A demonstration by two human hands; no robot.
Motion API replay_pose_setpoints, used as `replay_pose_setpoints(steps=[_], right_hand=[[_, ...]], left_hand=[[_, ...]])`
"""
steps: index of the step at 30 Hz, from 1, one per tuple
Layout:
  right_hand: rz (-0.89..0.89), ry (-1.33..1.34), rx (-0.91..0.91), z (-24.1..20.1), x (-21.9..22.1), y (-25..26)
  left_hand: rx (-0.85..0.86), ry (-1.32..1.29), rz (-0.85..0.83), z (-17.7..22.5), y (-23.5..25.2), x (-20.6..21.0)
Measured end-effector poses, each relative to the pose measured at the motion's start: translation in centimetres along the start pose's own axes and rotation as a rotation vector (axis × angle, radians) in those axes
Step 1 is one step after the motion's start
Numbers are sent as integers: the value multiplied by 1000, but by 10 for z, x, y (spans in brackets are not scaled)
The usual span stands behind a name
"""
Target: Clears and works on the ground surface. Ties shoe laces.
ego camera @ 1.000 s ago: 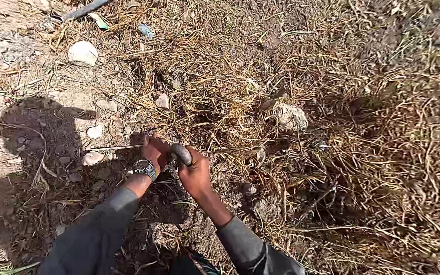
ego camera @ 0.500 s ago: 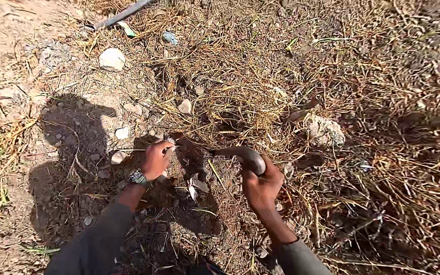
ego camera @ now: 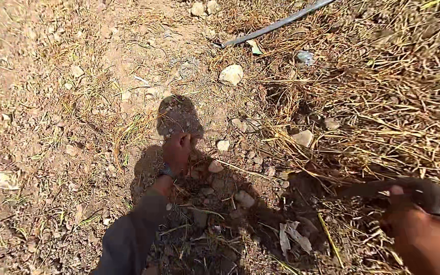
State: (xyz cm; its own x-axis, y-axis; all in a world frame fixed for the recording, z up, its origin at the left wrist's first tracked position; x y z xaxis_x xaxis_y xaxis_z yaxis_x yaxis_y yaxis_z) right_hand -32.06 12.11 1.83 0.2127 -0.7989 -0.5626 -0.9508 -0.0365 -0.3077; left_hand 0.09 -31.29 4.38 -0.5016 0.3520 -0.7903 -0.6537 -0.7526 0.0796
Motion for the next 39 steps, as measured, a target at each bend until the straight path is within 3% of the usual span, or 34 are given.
replay_pose_setpoints(steps=[7, 9, 12, 18, 21, 25, 34, 39], right_hand=[[57, -66, -47, 9, 2, -4], [64, -57, -57, 18, 7, -7], [48, 3, -82, 26, 16, -2], [21, 113, -176, 39, 22, 14], [34, 111, -153, 43, 25, 20], [31, 123, -156, 53, 28, 19], [111, 28, -199, 46, 35, 7], [182, -120, -137, 23, 46, -11]], left_hand=[[-409, 277, -141, -137, -16, -83], [-519, 372, -205, -158, -24, -101], [-532, 527, -221, -178, -17, -125], [-525, 583, -204, -197, 13, -154], [-473, 528, -267, -217, 21, -151], [-553, 621, -367, -228, 20, -136], [-419, 717, -243, -223, 24, -133], [-261, 641, -176, -196, 17, -173]])
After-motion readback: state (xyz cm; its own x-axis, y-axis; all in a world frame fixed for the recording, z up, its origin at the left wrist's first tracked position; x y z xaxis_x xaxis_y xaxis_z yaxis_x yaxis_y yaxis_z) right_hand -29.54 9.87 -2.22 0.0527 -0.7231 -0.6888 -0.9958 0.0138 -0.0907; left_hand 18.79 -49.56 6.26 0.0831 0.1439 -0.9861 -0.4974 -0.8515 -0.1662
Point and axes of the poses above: each hand's wrist, its own y-axis towards the middle knuckle, its own x-axis out of the palm, z = x × y, the point moved 7 cm from there along y, towards the middle knuckle, and after that the axes turned 14 degrees about x, right-handed, at the moved point
